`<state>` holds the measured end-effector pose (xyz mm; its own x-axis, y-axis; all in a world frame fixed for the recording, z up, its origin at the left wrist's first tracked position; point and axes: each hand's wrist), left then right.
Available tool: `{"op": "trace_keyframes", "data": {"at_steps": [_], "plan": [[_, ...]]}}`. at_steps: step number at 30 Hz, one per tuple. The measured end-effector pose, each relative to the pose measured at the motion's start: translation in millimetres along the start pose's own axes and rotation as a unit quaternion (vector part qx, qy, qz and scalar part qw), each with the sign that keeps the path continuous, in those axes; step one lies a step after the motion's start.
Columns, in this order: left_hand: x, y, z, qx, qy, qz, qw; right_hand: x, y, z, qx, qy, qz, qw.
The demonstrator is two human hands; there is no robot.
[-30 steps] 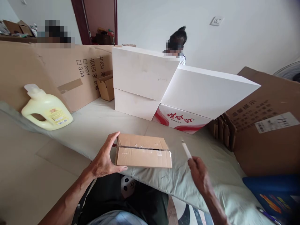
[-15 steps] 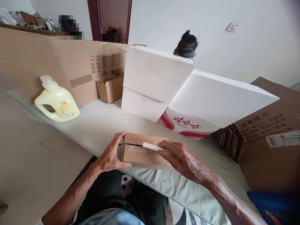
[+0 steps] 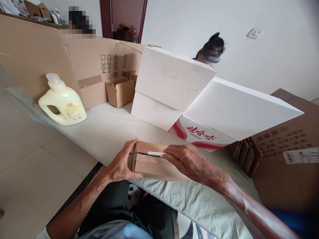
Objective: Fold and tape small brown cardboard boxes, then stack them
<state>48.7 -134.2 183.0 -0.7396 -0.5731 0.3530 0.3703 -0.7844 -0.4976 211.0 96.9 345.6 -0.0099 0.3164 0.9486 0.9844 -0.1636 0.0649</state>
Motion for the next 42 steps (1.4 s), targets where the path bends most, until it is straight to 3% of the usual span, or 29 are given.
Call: {"op": "trace_keyframes", "data": {"at_steps": [6,12,15,18,22,29,31,33,35,37,40,42], "plan": [[1.4,0,2,0.008,-0.011,-0.01,1.0,2,-9,-11,0.013,0.089,0.013,0.996],[1.9,4,2,-0.002,-0.039,-0.005,0.999,29,-14,-46,0.006,0.236,-0.029,0.971],[1.3,6,-1,-0.006,-0.052,0.01,0.999,41,-12,-47,-0.012,0.289,-0.059,0.955],[2.0,7,-1,-0.001,-0.06,0.007,0.998,48,0,-28,-0.015,0.302,-0.069,0.951],[4.4,7,0,0.011,-0.069,-0.003,0.998,54,28,16,-0.021,0.258,-0.04,0.965],[5.1,10,-5,0.006,-0.078,-0.003,0.997,59,87,88,-0.097,0.156,-0.006,0.983],[4.9,10,-5,0.01,-0.077,0.006,0.997,56,110,111,-0.127,0.125,0.033,0.983],[4.6,11,-4,0.022,-0.075,0.024,0.997,40,136,136,-0.182,0.086,0.105,0.974],[4.0,13,-4,0.038,-0.07,0.037,0.996,1,160,158,-0.254,0.03,0.186,0.949],[3.3,15,-7,0.045,-0.064,0.04,0.996,-59,178,174,-0.319,-0.023,0.239,0.917],[2.5,17,-18,0.021,-0.056,0.032,0.998,-157,193,181,-0.36,-0.058,0.3,0.881],[2.9,18,-26,-0.009,-0.047,0.033,0.998,-202,194,177,-0.37,-0.062,0.313,0.873]]}}
Point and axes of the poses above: each hand's wrist, its own y-axis away from the middle knuckle, its own x-axis out of the back of the hand, z = x × y, and after that the axes turned 14 degrees about -x, right-handed
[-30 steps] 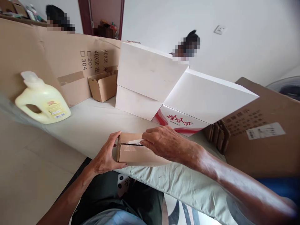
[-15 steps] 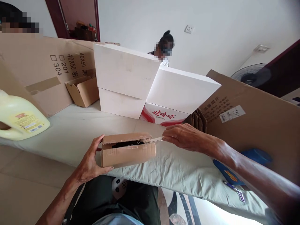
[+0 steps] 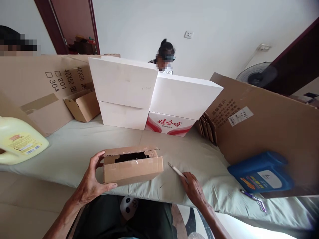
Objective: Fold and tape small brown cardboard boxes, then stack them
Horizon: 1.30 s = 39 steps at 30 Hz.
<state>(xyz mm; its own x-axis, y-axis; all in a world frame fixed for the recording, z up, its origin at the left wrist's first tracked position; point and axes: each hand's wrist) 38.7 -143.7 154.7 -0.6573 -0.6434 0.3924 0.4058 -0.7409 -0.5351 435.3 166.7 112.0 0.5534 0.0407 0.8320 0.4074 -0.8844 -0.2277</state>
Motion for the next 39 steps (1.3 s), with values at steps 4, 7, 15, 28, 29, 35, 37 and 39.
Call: {"op": "trace_keyframes", "data": {"at_steps": [4,7,15,28,29,35,37,39], "plan": [[5.3,-2,-5,-0.019,-0.015,-0.014,1.0,-15,13,-19,-0.016,-0.082,0.001,0.996],[15.2,-9,4,-0.007,-0.038,-0.069,0.997,1,6,-66,0.003,-0.227,-0.054,0.972],[35.1,-32,31,0.083,0.084,-0.088,0.989,21,3,-179,0.159,-0.325,-0.059,0.93],[26.9,-69,58,0.139,-0.012,-0.103,0.985,41,6,-180,0.261,-0.276,-0.062,0.923],[28.1,-71,59,0.131,-0.026,-0.112,0.985,41,3,-181,0.266,-0.271,-0.073,0.922],[38.7,-79,64,-0.038,-0.147,-0.189,0.97,45,-22,-195,0.313,-0.195,-0.216,0.904],[39.8,-81,66,-0.071,-0.185,-0.233,0.952,50,-32,-201,0.342,-0.145,-0.244,0.896],[38.1,-84,67,-0.09,-0.21,-0.263,0.937,54,-41,-206,0.388,-0.11,-0.243,0.882]]}}
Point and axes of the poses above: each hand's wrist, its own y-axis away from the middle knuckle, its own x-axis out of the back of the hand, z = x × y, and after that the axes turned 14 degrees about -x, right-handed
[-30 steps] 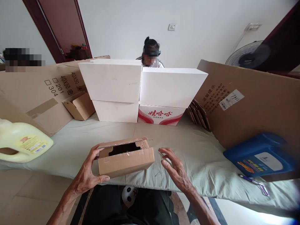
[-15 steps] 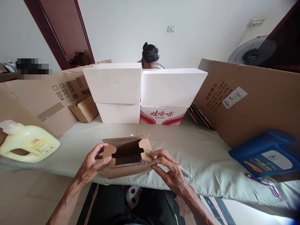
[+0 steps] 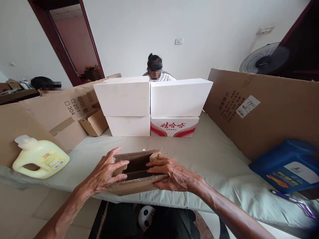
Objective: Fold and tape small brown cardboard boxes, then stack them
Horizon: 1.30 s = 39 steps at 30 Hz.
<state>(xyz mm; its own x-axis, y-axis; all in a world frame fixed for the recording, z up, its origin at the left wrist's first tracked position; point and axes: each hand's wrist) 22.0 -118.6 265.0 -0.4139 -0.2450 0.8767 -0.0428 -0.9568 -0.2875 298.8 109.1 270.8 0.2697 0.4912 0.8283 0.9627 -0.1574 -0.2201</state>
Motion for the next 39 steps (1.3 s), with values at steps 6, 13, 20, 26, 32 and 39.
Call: {"op": "trace_keyframes", "data": {"at_steps": [6,13,20,26,32,39], "plan": [[-7.9,-10,2,-0.005,0.022,0.016,1.0,8,-5,0,0.056,0.104,0.002,0.993],[1.7,-1,-2,0.02,0.185,0.083,0.979,-1,22,5,-0.012,-0.004,0.14,0.99],[1.3,13,-14,0.026,0.276,0.085,0.957,-28,36,16,-0.087,-0.095,0.265,0.956],[-19.0,13,-22,0.057,0.26,0.183,0.946,-40,39,21,-0.14,-0.215,0.231,0.939],[-37.7,-3,-30,0.137,0.189,0.343,0.91,-37,39,25,-0.202,-0.315,0.137,0.917],[-41.7,-22,-46,0.176,0.262,0.371,0.873,-44,25,29,-0.255,-0.438,0.164,0.846]]}}
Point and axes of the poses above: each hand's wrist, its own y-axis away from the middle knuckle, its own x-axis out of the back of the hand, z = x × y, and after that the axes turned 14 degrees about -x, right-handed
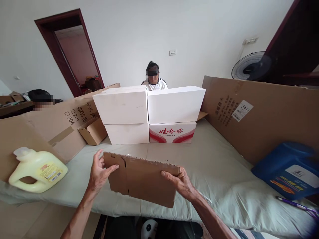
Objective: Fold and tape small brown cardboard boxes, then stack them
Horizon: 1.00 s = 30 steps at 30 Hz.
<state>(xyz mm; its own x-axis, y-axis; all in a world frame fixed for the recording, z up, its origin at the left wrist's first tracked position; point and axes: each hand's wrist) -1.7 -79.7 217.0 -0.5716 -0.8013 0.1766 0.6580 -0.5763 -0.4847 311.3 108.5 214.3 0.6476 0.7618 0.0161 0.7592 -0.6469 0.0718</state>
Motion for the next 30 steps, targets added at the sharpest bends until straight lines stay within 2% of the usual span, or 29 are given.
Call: {"op": "trace_keyframes", "data": {"at_steps": [3,6,9,12,16,21,25,30], "plan": [[-2.0,4,-18,0.108,0.101,-0.085,0.985,3,-9,15,-0.034,-0.05,0.0,0.998],[-8.9,13,-36,0.136,0.127,-0.081,0.979,12,-16,34,-0.074,-0.071,-0.041,0.994],[-16.3,12,-44,0.145,0.139,-0.067,0.977,22,-19,50,-0.096,-0.057,-0.092,0.99],[-18.4,2,-42,0.147,0.154,-0.077,0.974,29,-19,56,-0.095,-0.056,-0.074,0.991],[-15.8,-13,-29,0.152,0.174,-0.111,0.967,34,-15,51,-0.091,-0.088,-0.046,0.991],[-19.3,-22,-13,0.144,0.174,-0.101,0.969,39,-6,44,-0.104,-0.089,-0.083,0.987],[-22.9,-22,-2,0.148,0.16,-0.106,0.97,43,3,49,-0.107,-0.067,-0.118,0.985],[-23.2,-19,-11,0.161,0.075,-0.126,0.976,47,19,64,-0.11,-0.025,-0.122,0.986]]}}
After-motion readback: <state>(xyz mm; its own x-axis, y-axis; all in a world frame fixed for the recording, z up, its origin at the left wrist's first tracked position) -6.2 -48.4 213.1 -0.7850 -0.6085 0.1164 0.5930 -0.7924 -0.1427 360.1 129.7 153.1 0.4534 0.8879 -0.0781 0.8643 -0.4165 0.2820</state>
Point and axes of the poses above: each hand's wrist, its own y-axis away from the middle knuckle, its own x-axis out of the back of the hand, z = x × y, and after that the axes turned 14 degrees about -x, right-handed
